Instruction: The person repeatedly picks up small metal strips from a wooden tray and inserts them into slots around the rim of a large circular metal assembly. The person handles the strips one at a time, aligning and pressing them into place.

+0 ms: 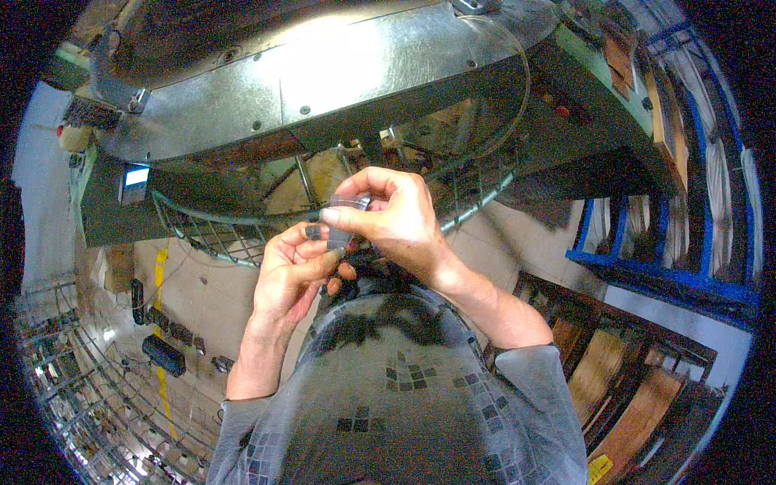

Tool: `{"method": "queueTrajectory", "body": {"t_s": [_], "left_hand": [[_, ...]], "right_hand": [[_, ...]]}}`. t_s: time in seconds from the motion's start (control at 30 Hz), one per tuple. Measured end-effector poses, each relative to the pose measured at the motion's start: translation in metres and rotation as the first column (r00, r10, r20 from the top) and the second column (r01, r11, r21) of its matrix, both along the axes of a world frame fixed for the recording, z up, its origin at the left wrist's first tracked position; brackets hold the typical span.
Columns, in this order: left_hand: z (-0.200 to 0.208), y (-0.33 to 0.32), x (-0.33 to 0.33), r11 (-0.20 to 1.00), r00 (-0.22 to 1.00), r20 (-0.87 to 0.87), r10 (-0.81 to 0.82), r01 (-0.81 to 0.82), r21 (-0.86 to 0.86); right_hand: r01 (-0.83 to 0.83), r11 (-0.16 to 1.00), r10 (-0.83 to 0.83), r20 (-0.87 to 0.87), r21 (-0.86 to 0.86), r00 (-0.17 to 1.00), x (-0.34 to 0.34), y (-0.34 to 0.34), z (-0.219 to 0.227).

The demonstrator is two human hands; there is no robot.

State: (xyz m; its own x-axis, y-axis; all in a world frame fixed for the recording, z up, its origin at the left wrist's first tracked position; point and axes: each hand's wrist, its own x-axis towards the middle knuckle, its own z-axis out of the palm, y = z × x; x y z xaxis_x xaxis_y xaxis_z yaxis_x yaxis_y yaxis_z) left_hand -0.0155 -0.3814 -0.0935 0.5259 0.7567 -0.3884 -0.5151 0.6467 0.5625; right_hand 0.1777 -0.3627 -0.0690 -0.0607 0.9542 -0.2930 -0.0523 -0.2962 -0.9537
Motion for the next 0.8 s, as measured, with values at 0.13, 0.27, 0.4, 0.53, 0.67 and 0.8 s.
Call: {"method": "queueTrajectory", "body": {"t_s": [0.13, 0.27, 0.4, 0.53, 0.67, 0.8], "left_hand": [[-0.0028, -0.0036, 0.001, 1.0, 1.0, -0.009, 0.029, -0.029, 0.001], [-0.004, -0.0063, 0.0021, 0.999, 0.999, -0.004, 0.054, -0.054, -0.002], [-0.005, -0.0079, 0.0028, 0.998, 0.998, -0.005, 0.064, -0.064, -0.018], [-0.0059, -0.0093, 0.0037, 0.997, 0.997, -0.011, 0.076, -0.076, -0.032], [-0.0054, -0.0093, 0.0045, 0.996, 0.996, -0.041, 0.079, -0.08, -0.038], [-0.005, -0.0087, 0.0054, 0.996, 0.996, -0.037, 0.082, -0.083, -0.04]], "right_hand": [[0.058, 0.998, -0.057, -0.035, 0.026, 0.998, -0.0024, -0.0025, -0.0029], [0.053, 0.996, -0.053, -0.009, 0.075, 0.999, -0.0015, -0.0038, -0.0015], [0.036, 0.997, -0.035, -0.021, 0.062, 0.999, -0.0009, -0.004, -0.0007], [0.041, 0.997, -0.039, -0.024, 0.07, 0.999, -0.0003, -0.0049, -0.0024], [0.034, 0.996, -0.034, -0.011, 0.08, 0.999, 0.001, -0.005, -0.0045], [0.027, 0.997, -0.026, -0.004, 0.068, 1.0, 0.0022, -0.0029, -0.0052]]}}
